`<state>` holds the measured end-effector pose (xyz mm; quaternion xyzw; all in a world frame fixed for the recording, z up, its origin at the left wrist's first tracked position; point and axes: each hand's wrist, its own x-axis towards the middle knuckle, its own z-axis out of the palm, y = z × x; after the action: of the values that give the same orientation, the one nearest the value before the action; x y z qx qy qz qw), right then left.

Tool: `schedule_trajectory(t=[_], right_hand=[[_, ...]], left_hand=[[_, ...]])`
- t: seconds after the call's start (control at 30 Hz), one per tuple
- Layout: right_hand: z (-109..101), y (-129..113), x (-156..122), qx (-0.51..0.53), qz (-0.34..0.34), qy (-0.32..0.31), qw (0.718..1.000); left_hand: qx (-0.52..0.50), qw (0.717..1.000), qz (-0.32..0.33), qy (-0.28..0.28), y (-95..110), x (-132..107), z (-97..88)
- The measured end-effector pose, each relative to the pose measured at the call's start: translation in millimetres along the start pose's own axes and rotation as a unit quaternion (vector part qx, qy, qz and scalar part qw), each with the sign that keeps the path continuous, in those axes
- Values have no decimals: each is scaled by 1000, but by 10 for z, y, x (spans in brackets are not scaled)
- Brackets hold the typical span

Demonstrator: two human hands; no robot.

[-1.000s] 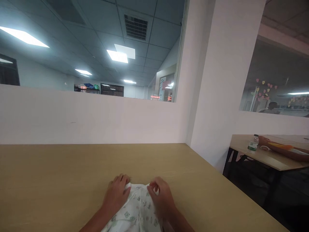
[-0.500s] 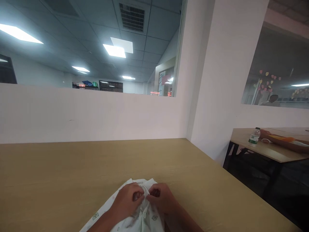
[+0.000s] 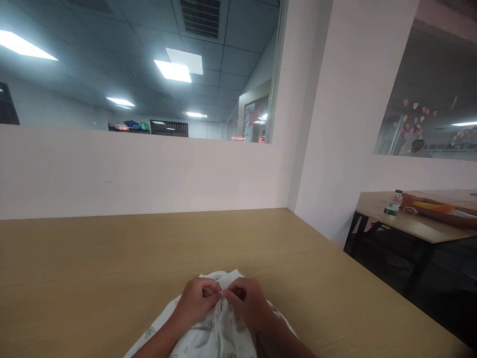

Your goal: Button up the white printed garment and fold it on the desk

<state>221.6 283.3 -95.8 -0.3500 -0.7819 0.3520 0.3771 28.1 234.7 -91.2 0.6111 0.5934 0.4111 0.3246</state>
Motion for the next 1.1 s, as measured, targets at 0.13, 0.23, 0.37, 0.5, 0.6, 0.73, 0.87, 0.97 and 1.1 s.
schedule_trajectory(t=[0.13, 0.23, 0.37, 0.5, 0.6, 0.73, 0.87, 0.97, 1.1], right_hand=[[53, 6, -16, -22, -38, 13, 999], [60, -25, -32, -13, -37, 7, 999], [52, -94, -48, -23, -32, 6, 999], [68, -108, -69, -47, -30, 7, 998], [105, -48, -80, -56, -18, 10, 998], [127, 23, -65, -37, 10, 14, 999], [83, -40, -58, -13, 28, 9, 999], [50, -82, -63, 3, 45, 2, 999], [48, 20, -40, 46, 49, -33, 997]], left_hand=[[-47, 999, -14, -14, -43, 27, -4], [-69, 997, -28, -18, -53, 30, 4], [-90, 995, -42, -25, -47, 21, -22], [-109, 992, -44, -48, -40, 12, -30], [-123, 990, -53, -43, -64, 11, 5], [-137, 989, -46, -25, -148, 24, 39], [-134, 990, -24, -24, -229, 53, 15], [-152, 986, -43, -47, -223, 54, -19], [-184, 977, -70, -87, -168, 26, -45]])
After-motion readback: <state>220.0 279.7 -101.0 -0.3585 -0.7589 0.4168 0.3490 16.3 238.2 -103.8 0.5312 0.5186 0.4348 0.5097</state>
